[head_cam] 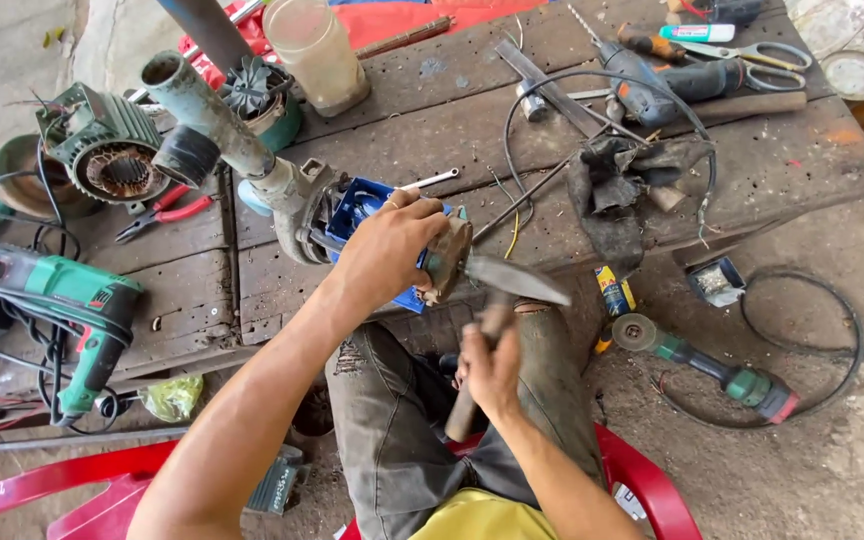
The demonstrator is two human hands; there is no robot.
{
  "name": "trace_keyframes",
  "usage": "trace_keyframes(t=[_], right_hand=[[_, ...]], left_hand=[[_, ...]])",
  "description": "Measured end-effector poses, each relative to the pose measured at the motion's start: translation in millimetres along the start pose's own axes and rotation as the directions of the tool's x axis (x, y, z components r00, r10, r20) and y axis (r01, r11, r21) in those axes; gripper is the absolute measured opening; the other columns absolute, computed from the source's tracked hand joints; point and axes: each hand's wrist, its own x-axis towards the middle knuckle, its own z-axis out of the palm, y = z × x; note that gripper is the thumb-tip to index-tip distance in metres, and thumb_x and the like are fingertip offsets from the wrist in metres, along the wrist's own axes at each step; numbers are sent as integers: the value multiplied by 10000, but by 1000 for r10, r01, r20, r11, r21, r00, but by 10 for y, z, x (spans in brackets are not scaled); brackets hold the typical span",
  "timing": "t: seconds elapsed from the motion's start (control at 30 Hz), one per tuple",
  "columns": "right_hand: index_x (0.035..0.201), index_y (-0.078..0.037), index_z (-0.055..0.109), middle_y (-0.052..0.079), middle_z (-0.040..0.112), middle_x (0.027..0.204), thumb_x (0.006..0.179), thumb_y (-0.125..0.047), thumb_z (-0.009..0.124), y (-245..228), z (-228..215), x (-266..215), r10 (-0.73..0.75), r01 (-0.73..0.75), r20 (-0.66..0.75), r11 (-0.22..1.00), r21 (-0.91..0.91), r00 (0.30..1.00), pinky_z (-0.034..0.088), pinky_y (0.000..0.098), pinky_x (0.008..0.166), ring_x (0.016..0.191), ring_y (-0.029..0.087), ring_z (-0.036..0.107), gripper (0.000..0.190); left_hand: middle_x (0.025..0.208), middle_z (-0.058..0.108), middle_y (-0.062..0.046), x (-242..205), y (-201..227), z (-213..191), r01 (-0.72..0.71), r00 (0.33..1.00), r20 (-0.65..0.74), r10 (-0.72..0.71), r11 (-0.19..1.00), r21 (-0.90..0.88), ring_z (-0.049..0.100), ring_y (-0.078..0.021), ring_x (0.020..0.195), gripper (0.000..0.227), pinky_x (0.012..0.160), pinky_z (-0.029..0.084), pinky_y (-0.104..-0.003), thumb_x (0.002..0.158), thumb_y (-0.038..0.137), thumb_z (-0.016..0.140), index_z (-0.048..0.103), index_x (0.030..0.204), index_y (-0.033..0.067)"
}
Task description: Disassembling a blue electric motor housing using a screwdriver and a hammer on a wooden workbench.
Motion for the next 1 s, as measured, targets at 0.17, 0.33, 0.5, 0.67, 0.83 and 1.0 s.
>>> trace_keyframes(t=[0.17, 0.33, 0.5, 0.67, 0.83, 1.0], right_hand=[[1296, 3, 552, 98, 568, 580, 1074, -80, 652, -31, 5, -221, -14, 12, 77, 1000, 26, 997, 581, 380, 323, 374, 196, 621, 257], [1225, 24, 578, 90, 613, 595, 1068, -93, 662, 281, 60, -301, -53, 58, 91, 997, -55, 994, 540, 340, 326, 389, 176, 627, 213], [1242, -14, 541, 62, 588, 597, 1098, -93, 603, 205, 74, -407, -63, 62, 43, 998, 19, 997, 548, 326, 325, 387, 168, 627, 176], [1254, 11, 565, 68, 586, 577, 1088, -82, 645, 221, 17, -310, -55, 54, 119, 999, 5, 991, 535, 324, 321, 370, 165, 609, 206], [1288, -8, 530, 66, 556, 582, 1083, -86, 610, -40, -59, -93, -12, 17, -35, 990, 142, 999, 546, 363, 314, 364, 193, 601, 234], [1296, -16, 524, 67, 533, 590, 1084, -40, 576, -56, -74, 236, -6, 13, -51, 990, 140, 999, 534, 357, 322, 370, 196, 590, 220]], left_hand=[[1360, 771, -172, 3, 23, -9, -5, 1000, -16, 5, 1000, -8, 585, -515, 1429, 753, 1135, 567, -505, 549, 233, 1140, 786, 1201, 104], [1382, 765, -160, 13, -24, 71, -10, 1000, -28, 10, 1000, -12, 590, -490, 1418, 789, 1136, 567, -490, 543, 210, 1145, 795, 1245, 124], [1392, 767, -152, -1, -21, 70, -14, 1000, -19, 15, 1000, 8, 590, -481, 1430, 806, 1150, 559, -471, 548, 248, 1148, 797, 1265, 137], [1394, 763, -158, -10, -33, 39, 0, 1000, -21, 0, 1000, -9, 583, -507, 1433, 808, 1152, 562, -516, 526, 229, 1146, 795, 1245, 118], [1417, 750, -133, -2, -29, -22, 0, 1000, 5, 0, 1000, -14, 554, -490, 1477, 800, 1166, 553, -506, 577, 255, 1141, 779, 1282, 140], [1435, 746, -140, -6, -13, -78, 15, 999, 34, -15, 1000, 1, 542, -483, 1497, 816, 1179, 543, -507, 595, 270, 1133, 765, 1307, 116]])
